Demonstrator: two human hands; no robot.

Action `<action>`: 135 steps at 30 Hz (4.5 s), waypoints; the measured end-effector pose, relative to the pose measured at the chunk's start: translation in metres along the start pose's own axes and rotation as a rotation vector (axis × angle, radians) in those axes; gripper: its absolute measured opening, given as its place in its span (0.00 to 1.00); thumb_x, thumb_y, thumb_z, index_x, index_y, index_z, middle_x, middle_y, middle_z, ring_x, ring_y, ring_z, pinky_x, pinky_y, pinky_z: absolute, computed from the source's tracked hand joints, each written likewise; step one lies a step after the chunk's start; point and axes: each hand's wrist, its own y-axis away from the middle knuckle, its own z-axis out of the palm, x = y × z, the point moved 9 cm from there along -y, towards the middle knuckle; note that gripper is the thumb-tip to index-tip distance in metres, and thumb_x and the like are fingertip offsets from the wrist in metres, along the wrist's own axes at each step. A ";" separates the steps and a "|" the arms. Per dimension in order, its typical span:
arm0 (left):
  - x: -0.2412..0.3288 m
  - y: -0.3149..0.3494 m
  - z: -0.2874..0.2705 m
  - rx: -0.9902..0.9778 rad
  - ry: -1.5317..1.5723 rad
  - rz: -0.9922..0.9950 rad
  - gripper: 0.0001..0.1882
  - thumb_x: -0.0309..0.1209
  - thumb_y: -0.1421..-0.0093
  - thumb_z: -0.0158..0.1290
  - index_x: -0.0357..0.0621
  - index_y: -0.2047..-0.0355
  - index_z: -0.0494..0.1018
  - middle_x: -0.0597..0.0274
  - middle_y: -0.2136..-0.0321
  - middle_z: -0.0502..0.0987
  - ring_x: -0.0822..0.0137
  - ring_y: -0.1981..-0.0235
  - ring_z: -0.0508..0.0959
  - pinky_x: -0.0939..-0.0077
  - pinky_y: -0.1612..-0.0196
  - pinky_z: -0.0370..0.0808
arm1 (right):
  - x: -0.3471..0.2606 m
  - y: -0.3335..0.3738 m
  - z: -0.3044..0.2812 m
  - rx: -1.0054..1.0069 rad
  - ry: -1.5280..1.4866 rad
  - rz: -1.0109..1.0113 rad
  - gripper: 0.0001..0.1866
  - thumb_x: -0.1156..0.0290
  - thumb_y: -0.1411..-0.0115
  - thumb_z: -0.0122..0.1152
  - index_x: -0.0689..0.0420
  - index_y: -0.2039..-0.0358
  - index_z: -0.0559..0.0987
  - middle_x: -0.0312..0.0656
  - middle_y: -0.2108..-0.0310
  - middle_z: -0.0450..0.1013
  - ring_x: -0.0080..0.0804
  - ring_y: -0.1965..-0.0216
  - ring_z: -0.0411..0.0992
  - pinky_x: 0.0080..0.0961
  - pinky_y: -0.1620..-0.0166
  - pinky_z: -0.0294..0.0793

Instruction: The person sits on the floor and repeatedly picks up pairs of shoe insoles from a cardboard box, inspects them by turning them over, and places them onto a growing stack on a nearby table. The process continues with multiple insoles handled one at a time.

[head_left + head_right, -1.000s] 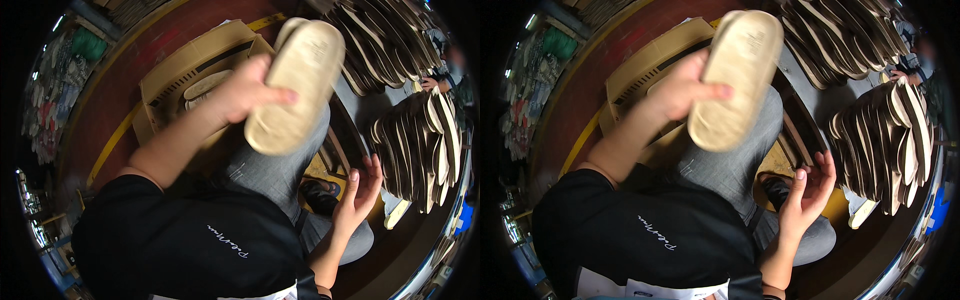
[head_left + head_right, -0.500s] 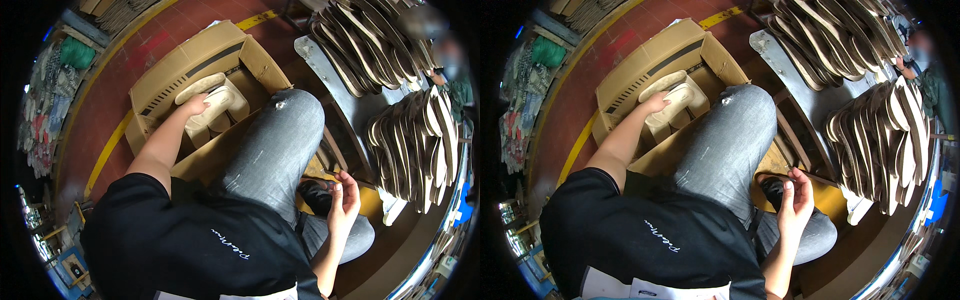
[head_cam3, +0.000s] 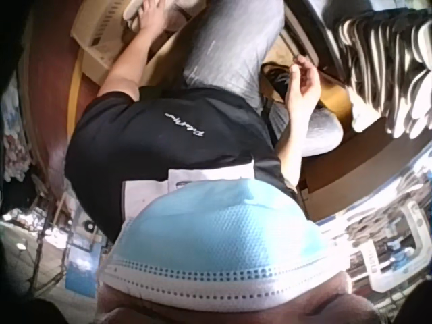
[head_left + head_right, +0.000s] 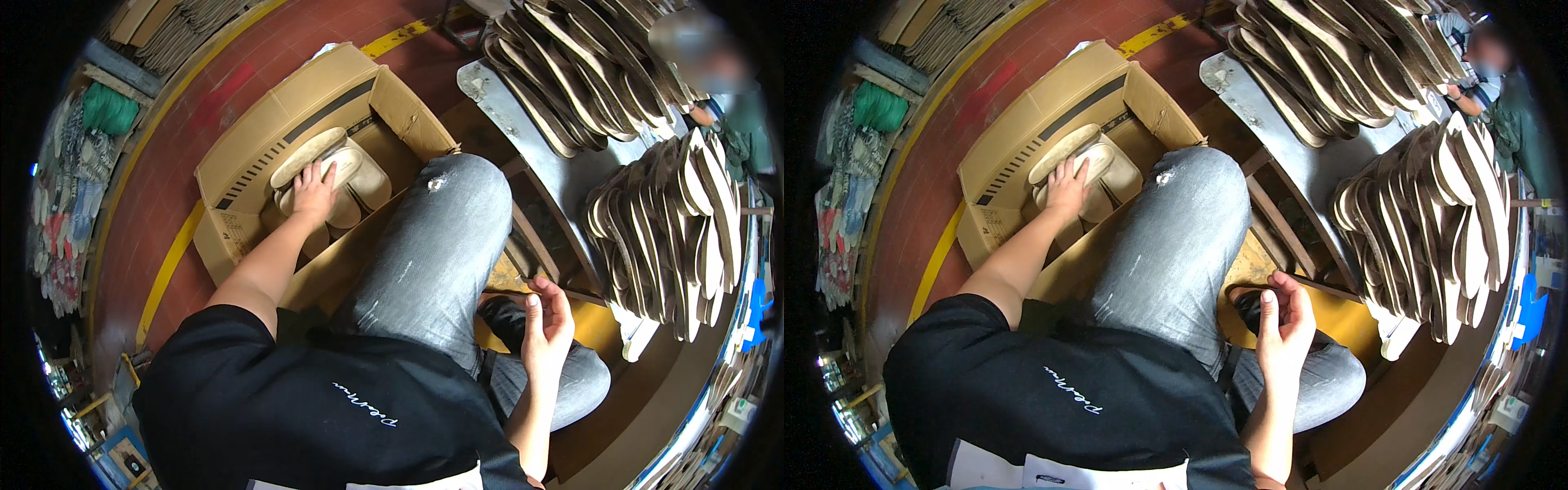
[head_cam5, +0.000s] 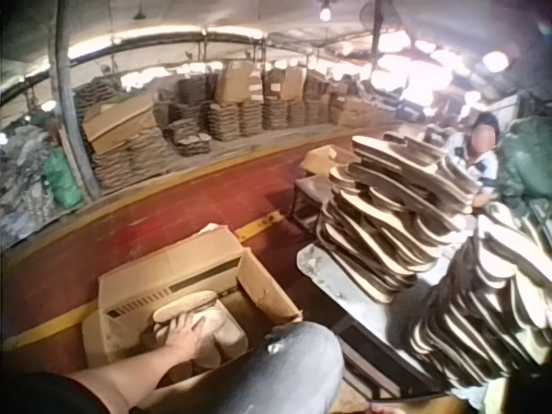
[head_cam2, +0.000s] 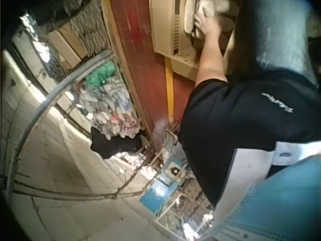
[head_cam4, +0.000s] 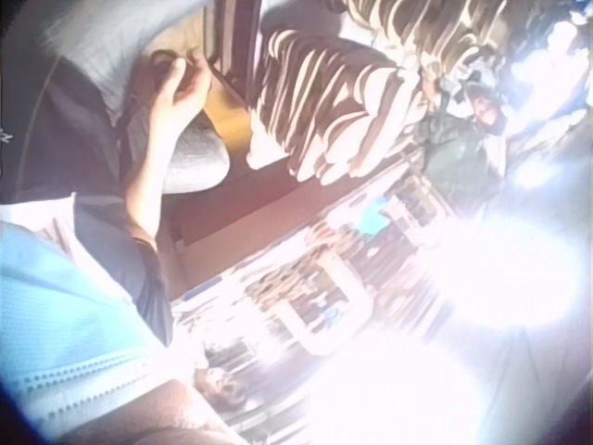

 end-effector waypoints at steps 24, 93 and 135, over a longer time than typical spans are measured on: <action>0.224 0.068 -0.354 0.698 0.823 0.765 0.22 0.28 0.29 0.69 0.33 0.37 0.84 0.44 0.38 0.86 0.40 0.33 0.83 0.46 0.26 0.78 | -0.231 -0.091 -0.279 0.676 1.089 -0.728 0.32 0.54 0.29 0.82 0.50 0.29 0.82 0.49 0.32 0.81 0.55 0.31 0.78 0.50 0.27 0.76; 0.360 0.143 -0.314 -1.430 2.199 0.547 0.70 0.85 0.30 0.50 0.43 0.08 0.47 0.41 0.15 0.64 0.41 0.16 0.69 0.40 0.15 0.69 | -0.151 0.053 -0.059 0.028 0.971 -0.983 0.35 0.65 0.35 0.72 0.36 0.26 0.86 0.24 0.31 0.81 0.46 0.31 0.77 0.50 0.29 0.79; 0.003 0.023 0.037 -0.272 0.626 -0.068 0.27 0.41 0.17 0.61 0.31 0.30 0.78 0.28 0.34 0.82 0.37 0.31 0.83 0.49 0.28 0.79 | -0.006 0.011 -0.026 -0.051 0.071 -0.077 0.27 0.64 0.13 0.63 0.68 0.23 0.76 0.48 0.34 0.81 0.30 0.42 0.82 0.33 0.35 0.81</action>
